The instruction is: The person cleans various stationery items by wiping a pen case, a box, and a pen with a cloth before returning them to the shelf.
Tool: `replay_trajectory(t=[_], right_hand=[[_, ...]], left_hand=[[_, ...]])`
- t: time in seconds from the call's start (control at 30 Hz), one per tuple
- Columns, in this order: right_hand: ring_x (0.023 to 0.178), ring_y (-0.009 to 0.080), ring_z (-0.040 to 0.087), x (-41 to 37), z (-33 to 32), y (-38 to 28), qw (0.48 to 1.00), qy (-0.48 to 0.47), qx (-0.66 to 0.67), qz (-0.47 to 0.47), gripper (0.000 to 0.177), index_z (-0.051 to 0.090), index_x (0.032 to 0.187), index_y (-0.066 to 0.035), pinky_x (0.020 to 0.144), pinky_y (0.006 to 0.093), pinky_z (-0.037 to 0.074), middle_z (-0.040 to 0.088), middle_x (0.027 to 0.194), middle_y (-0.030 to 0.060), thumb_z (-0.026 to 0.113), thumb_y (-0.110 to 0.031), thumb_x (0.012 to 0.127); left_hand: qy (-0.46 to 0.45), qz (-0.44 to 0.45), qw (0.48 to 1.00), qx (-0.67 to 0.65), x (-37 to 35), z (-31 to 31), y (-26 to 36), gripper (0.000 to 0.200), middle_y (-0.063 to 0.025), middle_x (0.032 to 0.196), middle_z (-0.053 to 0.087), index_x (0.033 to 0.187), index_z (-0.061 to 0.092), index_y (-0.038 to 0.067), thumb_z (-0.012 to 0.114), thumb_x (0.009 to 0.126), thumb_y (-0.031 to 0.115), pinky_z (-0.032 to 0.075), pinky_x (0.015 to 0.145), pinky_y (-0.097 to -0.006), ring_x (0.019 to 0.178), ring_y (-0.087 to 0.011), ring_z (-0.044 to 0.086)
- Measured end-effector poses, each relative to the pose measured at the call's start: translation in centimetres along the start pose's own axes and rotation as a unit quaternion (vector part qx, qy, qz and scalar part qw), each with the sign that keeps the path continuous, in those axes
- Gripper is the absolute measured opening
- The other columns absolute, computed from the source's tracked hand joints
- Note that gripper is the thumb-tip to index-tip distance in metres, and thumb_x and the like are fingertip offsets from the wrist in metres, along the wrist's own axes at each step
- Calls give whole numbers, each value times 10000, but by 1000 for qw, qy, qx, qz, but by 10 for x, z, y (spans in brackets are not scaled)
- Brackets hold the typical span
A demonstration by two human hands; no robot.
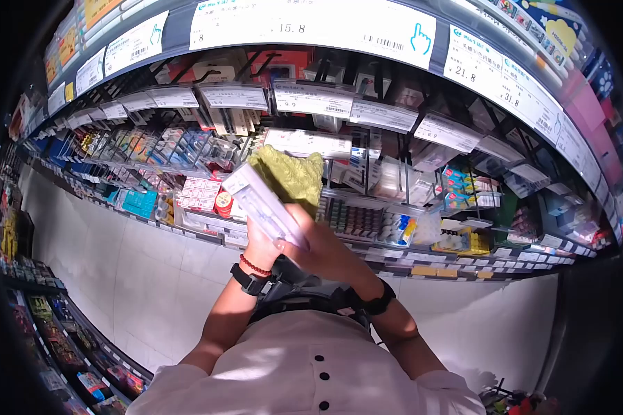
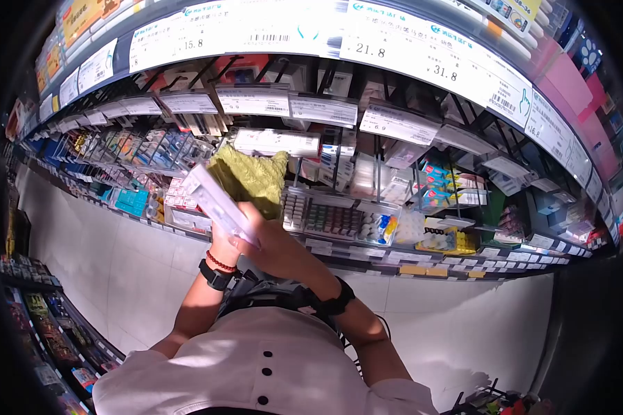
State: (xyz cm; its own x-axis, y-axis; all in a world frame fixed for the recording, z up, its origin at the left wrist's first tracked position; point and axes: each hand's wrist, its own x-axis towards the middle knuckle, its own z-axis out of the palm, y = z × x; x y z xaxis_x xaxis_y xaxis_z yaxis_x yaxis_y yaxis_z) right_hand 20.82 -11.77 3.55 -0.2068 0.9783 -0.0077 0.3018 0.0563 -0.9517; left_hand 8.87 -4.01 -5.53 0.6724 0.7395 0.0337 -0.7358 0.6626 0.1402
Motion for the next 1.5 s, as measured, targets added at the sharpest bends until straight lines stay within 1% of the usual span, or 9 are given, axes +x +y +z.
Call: replay_trajectory(t=[0.13, 0.27, 0.37, 0.6, 0.7, 1.0, 1.27, 1.37, 1.5], right_hand=[[700, 127, 471, -6, 5, 4, 983, -119, 120, -65, 390, 415, 1077, -20, 593, 284, 409, 489, 803, 72, 559, -275, 820], [636, 103, 425, -8, -9, 13, 993, 12, 11, -113, 329, 465, 915, -10, 574, 242, 381, 440, 702, 43, 541, -322, 840], [641, 91, 432, -4, -9, 34, 975, 128, 175, -38, 312, 485, 927, -9, 576, 240, 382, 461, 696, 41, 538, -306, 848], [584, 88, 435, 6, -6, 34, 971, 234, 46, 0, 283, 508, 924, -11, 553, 250, 380, 500, 650, 42, 541, -283, 849], [570, 75, 419, 6, -3, 31, 980, 199, -16, 25, 252, 519, 930, -7, 535, 245, 366, 490, 651, 21, 553, -241, 844], [506, 139, 448, 15, 4, 33, 991, 125, -42, -15, 347, 523, 803, 5, 492, 298, 359, 463, 558, 90, 556, -341, 822], [473, 89, 349, 7, 8, 42, 993, -109, -37, 29, 294, 559, 751, 5, 443, 278, 295, 407, 500, 40, 585, -281, 813], [461, 90, 324, 3, 25, 44, 995, -82, -38, -33, 280, 549, 679, -1, 434, 276, 281, 381, 471, 33, 609, -247, 800], [395, 84, 298, -6, 24, 26, 993, 94, -51, -59, 273, 510, 609, -2, 393, 267, 250, 351, 420, 16, 629, -173, 784]], left_hand=[[37, -9, 999, 6, -18, -25, 2, 386, -124, 1084, 563, 1117, 506, 55, 376, 861, 313, 439, 842, -412, 973, -263, 549], [43, 16, 997, -70, -4, -31, 9, 443, -122, 1086, 568, 1129, 513, 88, 350, 878, 414, 434, 849, -433, 977, -272, 547], [7, 9, 989, -150, 8, 1, 11, 543, -122, 1237, 479, 1243, 438, 115, 296, 878, 492, 343, 957, -479, 1121, -310, 462], [23, 119, 972, 199, 6, 9, 5, 499, -104, 1311, 392, 1318, 300, 98, 302, 920, 400, 330, 992, -406, 1175, -261, 408], [-113, 38, 992, 32, 6, -9, 13, 481, -121, 1278, 419, 1304, 307, 64, 343, 922, 354, 373, 962, -369, 1136, -249, 444], [-65, -50, 997, 12, -9, -13, 15, 347, -135, 1090, 554, 1168, 463, 16, 424, 904, 238, 491, 804, -374, 932, -246, 576], [67, 102, 992, 45, -10, -1, 44, 404, -123, 1090, 563, 1163, 476, 30, 425, 895, 328, 472, 837, -394, 966, -257, 565], [-2, 112, 992, 51, -20, -7, 60, 410, -119, 1064, 573, 1136, 492, 21, 417, 894, 343, 475, 823, -389, 942, -254, 570], [169, 311, 913, 202, -22, 15, 57, 374, -72, 1072, 532, 1237, 362, 102, 434, 870, 81, 495, 766, -334, 904, -204, 568]])
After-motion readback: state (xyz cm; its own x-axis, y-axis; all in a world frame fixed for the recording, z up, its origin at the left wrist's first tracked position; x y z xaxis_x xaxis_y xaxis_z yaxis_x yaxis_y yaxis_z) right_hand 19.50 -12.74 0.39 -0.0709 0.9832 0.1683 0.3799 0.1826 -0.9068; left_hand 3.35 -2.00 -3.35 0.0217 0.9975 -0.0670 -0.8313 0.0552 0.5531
